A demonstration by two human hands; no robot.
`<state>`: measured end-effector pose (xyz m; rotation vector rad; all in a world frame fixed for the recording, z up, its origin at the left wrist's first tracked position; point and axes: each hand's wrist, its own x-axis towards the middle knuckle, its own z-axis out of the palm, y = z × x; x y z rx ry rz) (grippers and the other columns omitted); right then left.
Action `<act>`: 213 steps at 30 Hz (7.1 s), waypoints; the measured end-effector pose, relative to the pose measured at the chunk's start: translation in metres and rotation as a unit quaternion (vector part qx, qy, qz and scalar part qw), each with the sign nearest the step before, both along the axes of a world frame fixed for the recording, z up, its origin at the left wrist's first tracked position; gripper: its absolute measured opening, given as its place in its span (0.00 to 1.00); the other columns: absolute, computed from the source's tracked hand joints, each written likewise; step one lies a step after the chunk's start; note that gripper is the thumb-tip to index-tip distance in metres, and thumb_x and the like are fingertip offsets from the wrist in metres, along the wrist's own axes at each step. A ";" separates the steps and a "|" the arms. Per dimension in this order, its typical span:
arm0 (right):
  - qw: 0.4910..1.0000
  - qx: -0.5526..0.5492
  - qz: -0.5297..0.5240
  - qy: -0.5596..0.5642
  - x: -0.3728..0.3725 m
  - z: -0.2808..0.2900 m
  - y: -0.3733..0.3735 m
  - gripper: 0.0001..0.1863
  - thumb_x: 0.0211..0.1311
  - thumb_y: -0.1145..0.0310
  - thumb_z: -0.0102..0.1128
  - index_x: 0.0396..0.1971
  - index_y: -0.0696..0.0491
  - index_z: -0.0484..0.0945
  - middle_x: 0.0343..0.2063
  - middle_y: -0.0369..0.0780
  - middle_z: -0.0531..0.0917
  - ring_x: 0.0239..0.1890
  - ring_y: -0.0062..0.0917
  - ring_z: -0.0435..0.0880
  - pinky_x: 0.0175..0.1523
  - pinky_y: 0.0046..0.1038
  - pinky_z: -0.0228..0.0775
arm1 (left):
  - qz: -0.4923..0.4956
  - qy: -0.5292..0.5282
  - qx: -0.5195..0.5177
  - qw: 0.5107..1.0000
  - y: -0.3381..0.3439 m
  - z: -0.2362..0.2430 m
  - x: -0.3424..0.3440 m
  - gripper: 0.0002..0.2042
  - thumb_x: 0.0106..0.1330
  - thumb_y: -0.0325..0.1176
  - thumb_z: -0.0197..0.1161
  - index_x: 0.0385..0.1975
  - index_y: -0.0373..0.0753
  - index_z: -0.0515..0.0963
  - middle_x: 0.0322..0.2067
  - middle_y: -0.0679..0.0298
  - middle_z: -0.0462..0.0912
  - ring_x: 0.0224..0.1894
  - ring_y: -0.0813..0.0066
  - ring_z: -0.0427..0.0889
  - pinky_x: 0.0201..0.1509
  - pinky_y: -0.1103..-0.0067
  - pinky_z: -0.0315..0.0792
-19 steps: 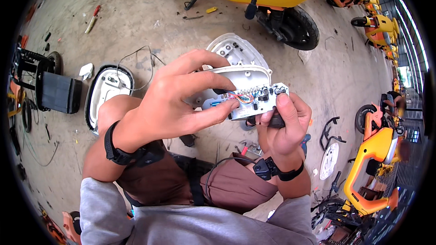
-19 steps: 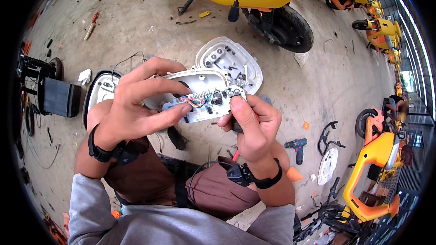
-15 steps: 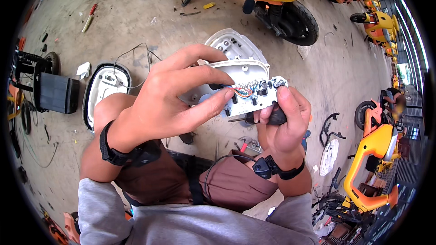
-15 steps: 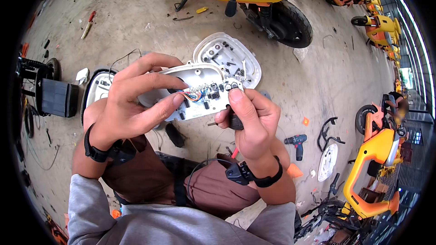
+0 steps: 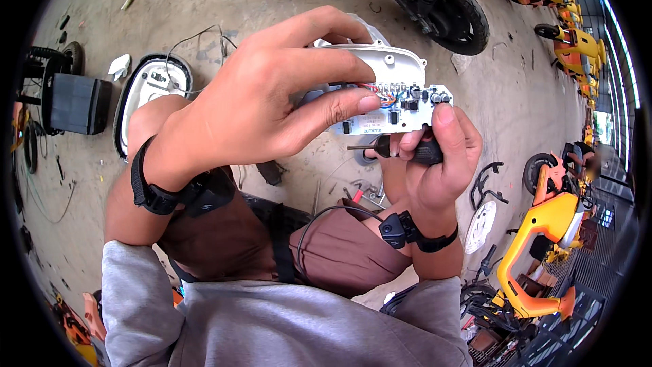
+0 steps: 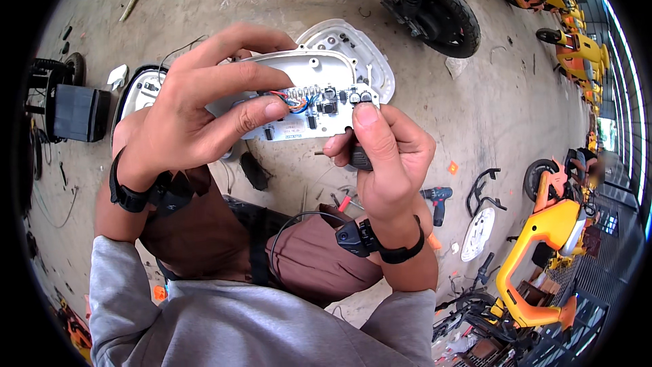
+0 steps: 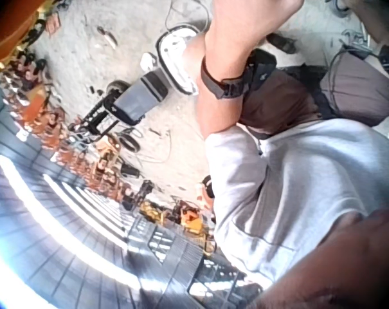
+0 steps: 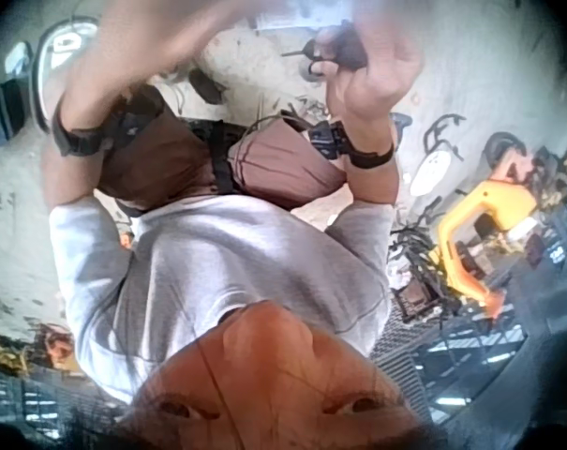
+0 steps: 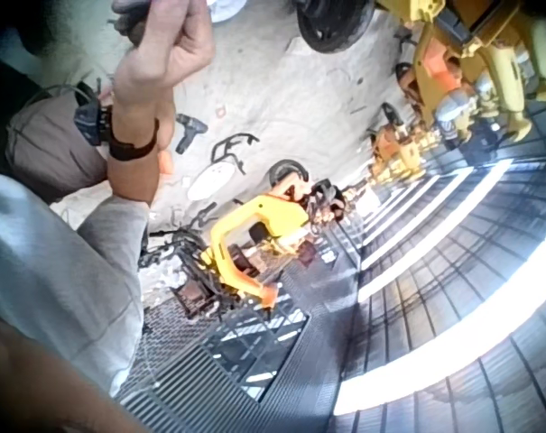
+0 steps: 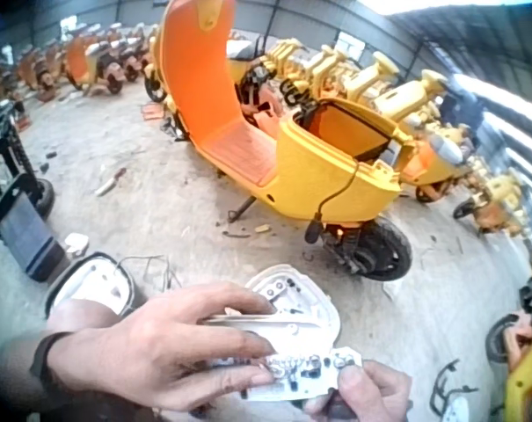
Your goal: The person manipulates a circuit board for a scooter, using a screwdriver and pliers to adjust components while sitting in a large room filled with yellow scooters.
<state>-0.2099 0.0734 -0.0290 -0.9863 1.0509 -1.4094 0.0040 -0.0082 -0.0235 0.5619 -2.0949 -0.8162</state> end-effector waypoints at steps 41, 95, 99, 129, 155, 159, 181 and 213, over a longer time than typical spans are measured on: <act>0.998 0.034 0.047 -0.035 -0.008 0.006 -0.003 0.17 0.66 0.64 0.54 0.25 0.63 0.79 0.16 0.40 0.79 0.15 0.18 0.73 0.19 0.19 0.60 | -0.086 0.003 0.119 0.989 -0.005 0.009 0.018 0.12 0.52 0.22 0.66 0.37 0.37 0.84 0.47 0.54 0.80 0.47 0.62 0.80 0.52 0.73 0.72; 0.988 0.025 0.149 -0.006 -0.002 0.011 0.001 0.14 0.67 0.71 0.54 0.28 0.66 0.81 0.25 0.48 0.85 0.19 0.16 0.76 0.24 0.19 0.68 | -0.069 0.049 0.146 0.986 -0.002 0.010 0.008 0.12 0.58 0.25 0.66 0.43 0.37 0.82 0.42 0.56 0.82 0.44 0.68 0.81 0.47 0.76 0.74; 0.991 0.014 0.106 -0.079 -0.002 0.008 0.000 0.15 0.69 0.69 0.51 0.31 0.65 0.81 0.29 0.49 0.85 0.20 0.17 0.75 0.27 0.21 0.69 | -0.087 0.050 0.154 0.983 -0.002 0.010 0.004 0.22 0.54 0.29 0.70 0.51 0.37 0.77 0.45 0.56 0.81 0.47 0.65 0.80 0.52 0.74 0.71; 1.000 -0.017 -0.003 0.004 0.007 0.006 -0.001 0.16 0.69 0.68 0.53 0.23 0.62 0.79 0.19 0.41 0.82 0.19 0.17 0.77 0.25 0.19 0.68 | -0.086 0.159 0.418 0.890 0.012 0.010 0.005 0.15 0.66 0.32 0.62 0.47 0.29 0.75 0.44 0.63 0.79 0.43 0.83 0.74 0.46 0.83 0.70; 0.995 -0.056 -0.022 0.083 0.015 0.004 -0.003 0.14 0.69 0.68 0.51 0.28 0.63 0.78 0.18 0.41 0.80 0.18 0.18 0.76 0.17 0.19 0.70 | 0.001 0.131 0.464 0.876 0.011 0.016 0.000 0.14 0.50 0.23 0.63 0.37 0.24 0.78 0.43 0.66 0.76 0.31 0.89 0.71 0.31 0.88 0.67; 0.994 -0.062 -0.018 0.088 0.014 0.004 -0.003 0.14 0.69 0.69 0.51 0.28 0.63 0.77 0.18 0.41 0.80 0.17 0.19 0.77 0.18 0.19 0.70 | -0.018 0.147 0.455 0.878 0.010 0.010 0.000 0.14 0.49 0.22 0.62 0.37 0.24 0.78 0.43 0.67 0.75 0.31 0.89 0.71 0.31 0.89 0.66; 0.993 -0.053 -0.018 0.099 0.015 0.004 -0.002 0.14 0.69 0.68 0.51 0.30 0.63 0.77 0.19 0.40 0.79 0.19 0.18 0.77 0.18 0.19 0.72 | -0.005 0.129 0.447 0.885 0.009 0.008 0.002 0.14 0.49 0.24 0.63 0.36 0.25 0.79 0.43 0.65 0.76 0.33 0.88 0.72 0.34 0.88 0.68; 0.994 -0.038 -0.028 0.097 0.017 0.005 -0.001 0.14 0.69 0.66 0.52 0.31 0.62 0.77 0.21 0.42 0.82 0.19 0.16 0.76 0.19 0.18 0.70 | -0.024 0.139 0.486 0.862 0.009 0.017 0.001 0.14 0.49 0.21 0.63 0.38 0.23 0.79 0.46 0.63 0.75 0.34 0.87 0.72 0.34 0.88 0.67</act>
